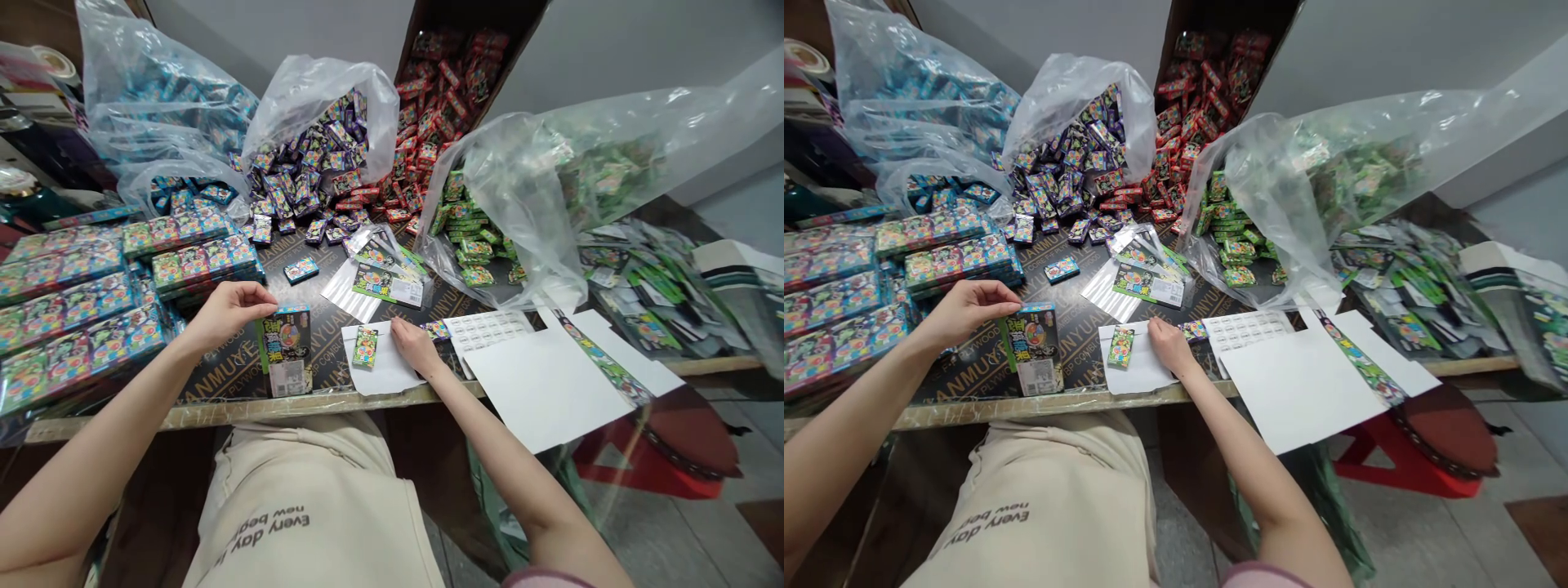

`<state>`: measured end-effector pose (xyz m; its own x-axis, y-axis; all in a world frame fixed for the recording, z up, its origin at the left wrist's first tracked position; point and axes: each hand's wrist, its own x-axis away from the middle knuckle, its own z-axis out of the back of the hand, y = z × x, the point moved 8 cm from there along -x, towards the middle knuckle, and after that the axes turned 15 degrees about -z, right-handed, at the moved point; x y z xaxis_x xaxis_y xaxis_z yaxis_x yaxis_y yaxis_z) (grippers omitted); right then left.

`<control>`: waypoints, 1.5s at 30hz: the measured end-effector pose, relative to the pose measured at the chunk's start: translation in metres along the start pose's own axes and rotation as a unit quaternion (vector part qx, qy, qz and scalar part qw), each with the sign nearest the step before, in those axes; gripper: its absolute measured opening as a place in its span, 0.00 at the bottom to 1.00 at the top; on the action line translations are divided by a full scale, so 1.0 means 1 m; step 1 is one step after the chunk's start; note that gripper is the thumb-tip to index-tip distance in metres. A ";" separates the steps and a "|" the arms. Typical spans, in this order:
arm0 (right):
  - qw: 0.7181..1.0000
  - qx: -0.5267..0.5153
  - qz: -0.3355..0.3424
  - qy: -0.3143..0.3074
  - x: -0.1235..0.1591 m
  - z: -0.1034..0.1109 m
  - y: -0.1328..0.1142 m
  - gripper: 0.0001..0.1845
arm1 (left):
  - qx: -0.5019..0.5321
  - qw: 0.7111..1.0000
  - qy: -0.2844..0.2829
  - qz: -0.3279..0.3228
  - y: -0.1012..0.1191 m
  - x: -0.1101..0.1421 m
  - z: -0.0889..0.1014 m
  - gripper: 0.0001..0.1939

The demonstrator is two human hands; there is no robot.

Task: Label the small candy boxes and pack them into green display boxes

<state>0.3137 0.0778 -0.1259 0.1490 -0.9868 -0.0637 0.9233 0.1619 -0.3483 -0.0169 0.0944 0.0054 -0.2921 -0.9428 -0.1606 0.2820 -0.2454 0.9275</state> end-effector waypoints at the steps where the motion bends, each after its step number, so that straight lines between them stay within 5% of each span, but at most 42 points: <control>1: 1.000 -0.006 -0.001 0.000 0.000 0.003 0.001 0.12 | -0.005 1.000 -0.003 -0.004 0.001 0.001 -0.002 0.18; 4: 0.997 -0.071 -0.024 0.037 -0.008 0.021 0.004 0.11 | -0.024 0.999 -0.004 -0.024 0.007 0.007 -0.007 0.14; 8: 0.961 -0.229 -0.054 0.144 -0.023 0.061 -0.029 0.27 | -0.061 0.997 0.005 -0.053 0.012 0.016 -0.009 0.11; 13: 0.879 -0.477 -0.007 0.015 -0.035 0.072 -0.141 0.29 | -0.080 0.989 0.042 -0.116 0.021 0.024 -0.006 0.06; 17: 0.866 -0.498 0.023 -0.037 -0.034 0.064 -0.194 0.24 | -0.105 0.975 0.068 -0.181 0.026 0.028 -0.007 0.04; 23: 0.920 -0.372 0.106 0.066 -0.016 0.074 -0.202 0.12 | -0.205 0.922 0.063 -0.324 0.039 0.043 -0.016 0.06; 26: 0.934 -0.319 0.155 0.036 -0.013 0.085 -0.210 0.12 | -0.229 0.909 0.053 -0.345 0.042 0.048 -0.019 0.07; 30: 0.934 -0.348 0.083 0.004 -0.037 0.109 -0.209 0.08 | -0.195 0.926 0.050 -0.320 0.041 0.048 -0.017 0.06; 33: 0.920 -0.372 0.045 -0.114 -0.057 0.104 -0.222 0.11 | -0.140 0.948 0.057 -0.279 0.036 0.045 -0.014 0.04; 37: 0.872 -0.357 0.014 -0.335 -0.058 0.066 -0.245 0.18 | -0.085 0.964 0.071 -0.243 0.029 0.043 -0.013 0.03; 45: 0.887 -0.315 0.011 -0.337 -0.058 0.054 -0.249 0.20 | -0.080 0.965 0.077 -0.239 0.021 0.043 -0.013 0.03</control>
<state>0.0938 0.0945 0.0146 0.5390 -0.7285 0.4228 0.5679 -0.0564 -0.8212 -0.0116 0.0455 0.0140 -0.2885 -0.7325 -0.6166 0.2890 -0.6806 0.6732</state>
